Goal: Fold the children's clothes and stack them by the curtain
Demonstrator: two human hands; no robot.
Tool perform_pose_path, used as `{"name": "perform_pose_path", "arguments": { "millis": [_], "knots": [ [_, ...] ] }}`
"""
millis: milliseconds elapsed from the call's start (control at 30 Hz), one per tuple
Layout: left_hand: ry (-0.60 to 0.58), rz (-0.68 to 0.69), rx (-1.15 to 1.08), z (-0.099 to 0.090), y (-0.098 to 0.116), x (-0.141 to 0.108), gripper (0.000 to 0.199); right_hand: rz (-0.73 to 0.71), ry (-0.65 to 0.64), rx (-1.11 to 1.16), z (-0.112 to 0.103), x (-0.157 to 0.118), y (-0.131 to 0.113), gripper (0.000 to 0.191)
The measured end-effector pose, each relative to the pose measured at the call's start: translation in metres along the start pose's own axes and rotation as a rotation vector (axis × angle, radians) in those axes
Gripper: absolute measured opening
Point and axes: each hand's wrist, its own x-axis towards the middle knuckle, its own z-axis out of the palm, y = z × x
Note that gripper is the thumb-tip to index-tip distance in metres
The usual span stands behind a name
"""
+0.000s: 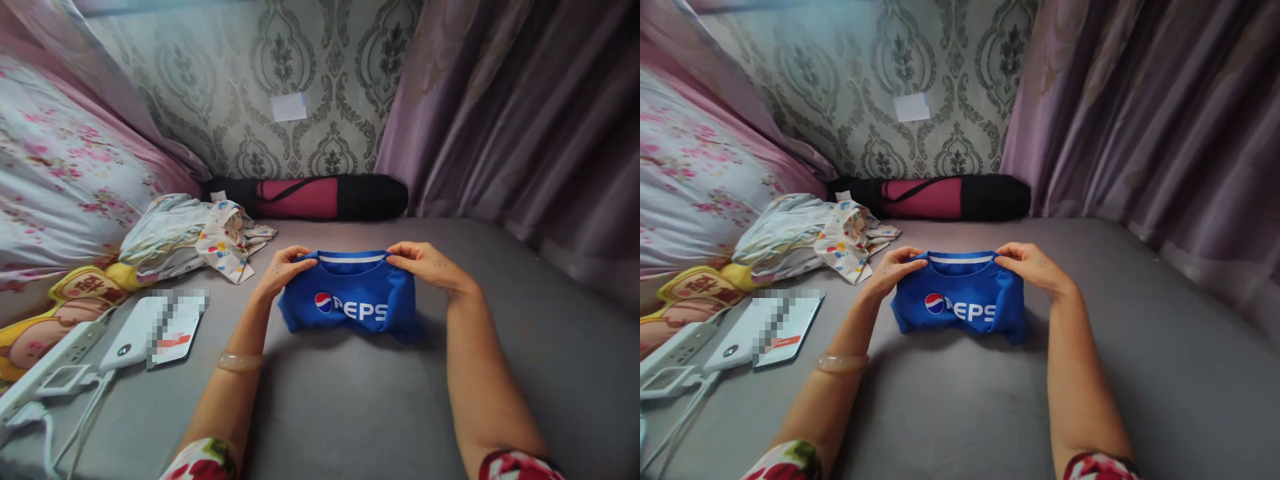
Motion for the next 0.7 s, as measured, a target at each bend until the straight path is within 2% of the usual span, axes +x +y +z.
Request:
{"name": "perform_pose_path", "arguments": {
  "millis": [233, 433, 600, 700],
  "knots": [
    [0.088, 0.006, 0.099, 0.001, -0.004, -0.001, 0.04, -0.037, -0.024, -0.019, 0.005, 0.005, 0.006, 0.032],
    [0.008, -0.066, 0.056, 0.0, 0.004, -0.005, 0.042, -0.03, 0.073, -0.073, 0.01, 0.01, 0.008, 0.034],
    [-0.067, -0.055, 0.153, -0.008, 0.004, -0.009, 0.041, 0.025, 0.066, -0.158, 0.009, 0.005, 0.004, 0.038],
    [-0.107, -0.021, 0.209, -0.011, 0.008, -0.013, 0.04, -0.027, 0.088, -0.178, 0.01, 0.002, 0.002, 0.04]
  ]
}}
